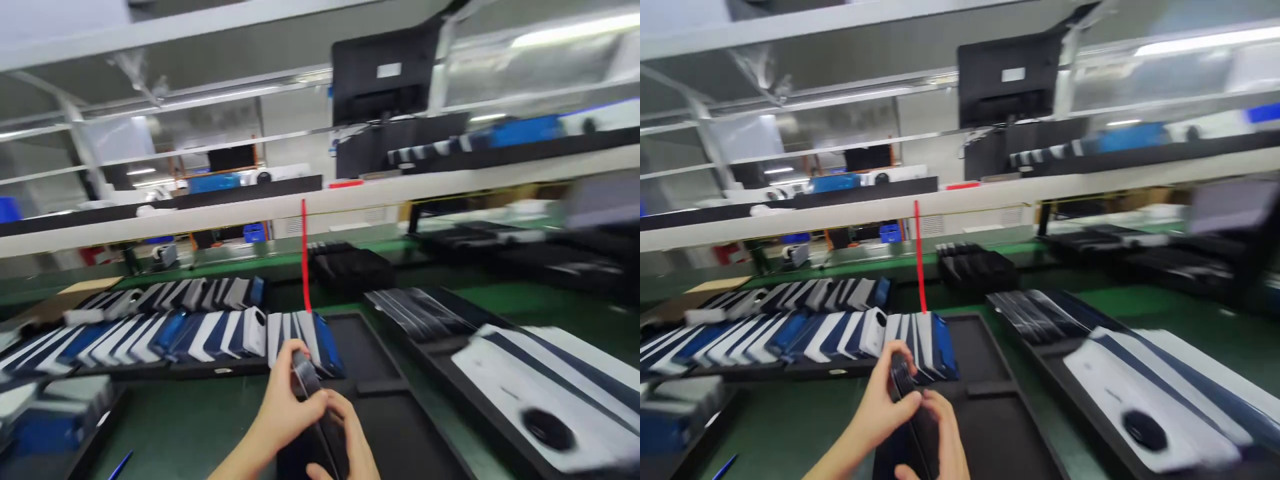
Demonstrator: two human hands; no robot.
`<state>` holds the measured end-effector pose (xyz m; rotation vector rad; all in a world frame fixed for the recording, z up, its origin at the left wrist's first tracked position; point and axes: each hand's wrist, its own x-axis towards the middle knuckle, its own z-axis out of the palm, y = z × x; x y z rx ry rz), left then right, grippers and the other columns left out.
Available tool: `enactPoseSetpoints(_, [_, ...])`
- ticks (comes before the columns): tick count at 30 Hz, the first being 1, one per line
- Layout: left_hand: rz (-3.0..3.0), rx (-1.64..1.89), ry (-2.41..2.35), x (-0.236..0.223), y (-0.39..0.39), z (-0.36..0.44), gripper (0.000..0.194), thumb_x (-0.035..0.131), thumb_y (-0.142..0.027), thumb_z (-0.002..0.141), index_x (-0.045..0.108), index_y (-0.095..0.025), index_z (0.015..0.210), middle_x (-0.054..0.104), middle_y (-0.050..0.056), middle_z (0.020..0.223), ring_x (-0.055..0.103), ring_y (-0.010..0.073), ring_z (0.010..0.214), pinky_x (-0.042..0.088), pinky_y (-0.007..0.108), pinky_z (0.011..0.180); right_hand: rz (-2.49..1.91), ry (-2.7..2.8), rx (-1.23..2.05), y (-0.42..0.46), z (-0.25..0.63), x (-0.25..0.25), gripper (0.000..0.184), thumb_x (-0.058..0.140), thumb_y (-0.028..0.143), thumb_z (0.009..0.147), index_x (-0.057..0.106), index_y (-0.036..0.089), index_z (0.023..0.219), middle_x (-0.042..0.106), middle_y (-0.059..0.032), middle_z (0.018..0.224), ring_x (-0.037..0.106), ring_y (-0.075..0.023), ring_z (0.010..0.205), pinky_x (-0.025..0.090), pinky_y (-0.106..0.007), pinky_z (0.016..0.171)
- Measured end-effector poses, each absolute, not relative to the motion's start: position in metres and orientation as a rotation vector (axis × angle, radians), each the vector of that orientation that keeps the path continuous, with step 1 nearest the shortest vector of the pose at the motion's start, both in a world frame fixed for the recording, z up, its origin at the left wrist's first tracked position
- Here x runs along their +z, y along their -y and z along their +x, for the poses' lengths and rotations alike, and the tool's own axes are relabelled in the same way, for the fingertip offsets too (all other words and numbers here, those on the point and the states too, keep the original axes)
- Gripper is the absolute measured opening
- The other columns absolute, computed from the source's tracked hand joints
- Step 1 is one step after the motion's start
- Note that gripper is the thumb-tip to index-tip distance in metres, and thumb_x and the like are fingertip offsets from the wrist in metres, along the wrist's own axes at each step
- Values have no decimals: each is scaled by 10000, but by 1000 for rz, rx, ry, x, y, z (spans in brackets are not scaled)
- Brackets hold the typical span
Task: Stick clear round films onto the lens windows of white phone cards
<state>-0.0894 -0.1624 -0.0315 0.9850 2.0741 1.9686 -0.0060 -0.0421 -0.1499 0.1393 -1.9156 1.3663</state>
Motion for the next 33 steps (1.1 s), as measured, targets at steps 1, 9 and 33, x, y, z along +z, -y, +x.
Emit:
enactPoseSetpoints(1, [948, 1971, -2119, -34, 160, -92, 448, 690, -234, 672, 477, -239, 1066, 521, 6, 975, 556, 182, 906, 490, 316, 855, 105, 1945, 1340, 43, -8, -147, 451, 740, 401, 836, 649, 188, 1223, 716, -142, 1194, 715, -298, 1102, 611, -337, 911])
enactPoseSetpoints(9, [908, 1896, -1916, -29, 162, -97, 1092, 854, -365, 676, 198, -284, 1545, 469, 147, 1428, 557, 319, 1248, 477, 441, 1025, -146, 1682, 1984, 36, -12, -97, 475, 738, 592, 830, 698, 170, 1044, 752, -97, 901, 721, -252, 833, 591, -331, 764])
enactPoseSetpoints(33, [830, 1925, -1609, -17, 168, -127, 1027, 954, -247, 566, 383, -367, 1411, 516, 84, 1282, 690, 214, 982, 579, 265, 740, 307, 1898, 2563, 31, -49, -100, 777, 862, 584, 730, 542, 261, 1360, 632, -98, 1200, 636, -216, 966, 537, -370, 882])
